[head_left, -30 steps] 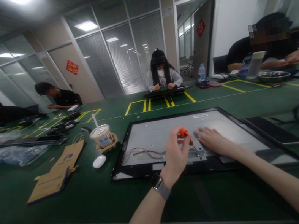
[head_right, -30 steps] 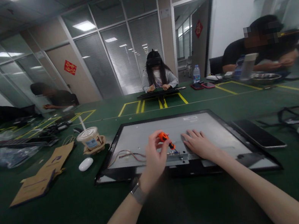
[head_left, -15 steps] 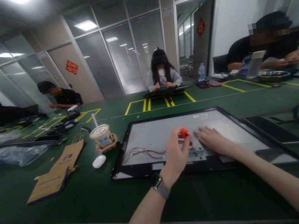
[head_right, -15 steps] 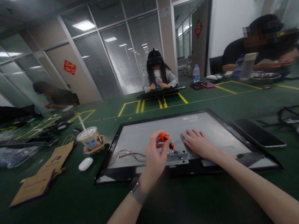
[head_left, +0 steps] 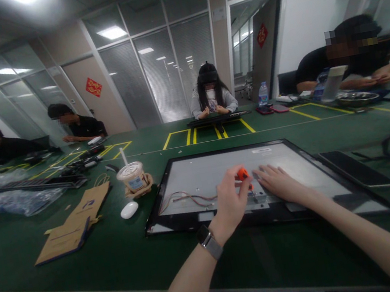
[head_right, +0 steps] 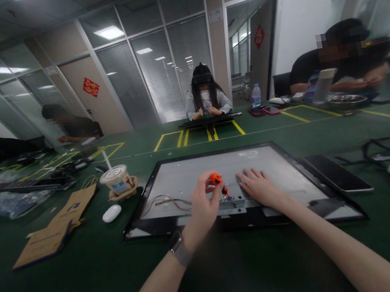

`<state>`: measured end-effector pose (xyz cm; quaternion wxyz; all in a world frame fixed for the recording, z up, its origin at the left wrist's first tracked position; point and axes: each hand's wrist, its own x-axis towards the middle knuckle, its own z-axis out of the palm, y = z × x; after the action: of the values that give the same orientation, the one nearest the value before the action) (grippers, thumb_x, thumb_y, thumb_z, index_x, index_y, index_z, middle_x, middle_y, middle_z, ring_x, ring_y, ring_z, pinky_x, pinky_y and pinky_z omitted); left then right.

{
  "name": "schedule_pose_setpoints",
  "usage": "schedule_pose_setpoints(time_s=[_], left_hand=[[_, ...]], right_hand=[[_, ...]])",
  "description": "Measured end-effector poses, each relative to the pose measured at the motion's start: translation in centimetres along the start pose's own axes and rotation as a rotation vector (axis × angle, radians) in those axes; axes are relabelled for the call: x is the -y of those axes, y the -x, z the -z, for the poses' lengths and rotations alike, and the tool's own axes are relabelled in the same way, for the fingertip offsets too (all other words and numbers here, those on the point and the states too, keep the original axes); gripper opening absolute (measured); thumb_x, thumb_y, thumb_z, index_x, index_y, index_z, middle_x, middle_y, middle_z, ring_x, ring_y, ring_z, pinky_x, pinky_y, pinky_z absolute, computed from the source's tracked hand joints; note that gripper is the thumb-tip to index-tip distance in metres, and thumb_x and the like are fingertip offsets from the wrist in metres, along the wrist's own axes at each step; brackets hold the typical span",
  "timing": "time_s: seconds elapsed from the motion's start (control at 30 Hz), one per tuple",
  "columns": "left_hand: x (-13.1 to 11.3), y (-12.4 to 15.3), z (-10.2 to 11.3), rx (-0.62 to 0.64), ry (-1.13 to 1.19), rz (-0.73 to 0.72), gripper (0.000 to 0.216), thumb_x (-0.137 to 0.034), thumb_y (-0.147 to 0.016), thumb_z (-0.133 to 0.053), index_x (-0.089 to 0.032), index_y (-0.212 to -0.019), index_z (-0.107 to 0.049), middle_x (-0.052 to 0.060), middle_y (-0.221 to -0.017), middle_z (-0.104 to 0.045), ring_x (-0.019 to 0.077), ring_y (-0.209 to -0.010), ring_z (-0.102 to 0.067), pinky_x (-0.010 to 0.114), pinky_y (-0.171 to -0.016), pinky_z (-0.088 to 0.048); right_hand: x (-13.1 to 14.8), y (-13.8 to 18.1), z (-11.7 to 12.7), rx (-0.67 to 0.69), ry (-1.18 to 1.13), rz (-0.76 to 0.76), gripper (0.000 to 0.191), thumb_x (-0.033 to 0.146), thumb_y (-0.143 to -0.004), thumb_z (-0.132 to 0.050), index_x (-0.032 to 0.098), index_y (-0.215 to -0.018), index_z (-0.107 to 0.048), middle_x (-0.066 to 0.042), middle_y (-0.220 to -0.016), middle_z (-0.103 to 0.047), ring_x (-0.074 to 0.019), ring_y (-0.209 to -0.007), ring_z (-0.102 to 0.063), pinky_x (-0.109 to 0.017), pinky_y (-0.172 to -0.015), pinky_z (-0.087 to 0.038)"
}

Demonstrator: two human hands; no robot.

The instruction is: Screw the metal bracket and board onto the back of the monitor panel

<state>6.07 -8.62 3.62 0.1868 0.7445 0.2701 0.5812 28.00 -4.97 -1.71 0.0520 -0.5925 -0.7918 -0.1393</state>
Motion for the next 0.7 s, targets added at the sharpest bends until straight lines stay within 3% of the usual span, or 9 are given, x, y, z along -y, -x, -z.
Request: schedule_pose_setpoints(time_s=[0.43,0.63,0.7], left_hand=[[-1.3,-0.5,0.7,0.094,0.036,-0.046,0.033,-0.017,-0.093,-0.048,-0.021,-0.126,-0.047,0.010,-0.117,-0.062,0.0172,-0.099,-0.066,0.028,-0.079,-0.061],[-0.7,-0.2,0.3,0.083,-0.027,-0.017,0.030,-0.023,-0.091,-0.057,-0.020,-0.119,-0.050,0.007,-0.106,-0.060,0.0159,-0.089,-0.065,0.026,-0.069,-0.061],[-0.5,-0.1,0.1,0.109,-0.083,-0.026,0.024,-0.024,-0.089,-0.060,-0.021,-0.112,-0.053,0.006,-0.104,-0.060,0.0175,-0.093,-0.064,0.028,-0.073,-0.061]], right_hand=[[-0.3,0.0,0.0,0.013,0.019,0.034,0.046,0.026,-0.097,-0.031,0.017,-0.138,-0.049,-0.020,-0.140,-0.052,-0.0359,-0.126,-0.049,-0.055,-0.096,-0.044],[-0.2,0.0,-0.1,-0.005,0.022,0.011,0.045,0.027,-0.097,-0.032,0.020,-0.139,-0.048,-0.018,-0.140,-0.053,-0.0335,-0.127,-0.049,-0.053,-0.098,-0.043],[-0.2,0.0,0.0,0.006,0.016,0.002,0.046,0.027,-0.097,-0.032,0.019,-0.139,-0.048,-0.018,-0.140,-0.052,-0.0345,-0.127,-0.049,-0.054,-0.098,-0.043]])
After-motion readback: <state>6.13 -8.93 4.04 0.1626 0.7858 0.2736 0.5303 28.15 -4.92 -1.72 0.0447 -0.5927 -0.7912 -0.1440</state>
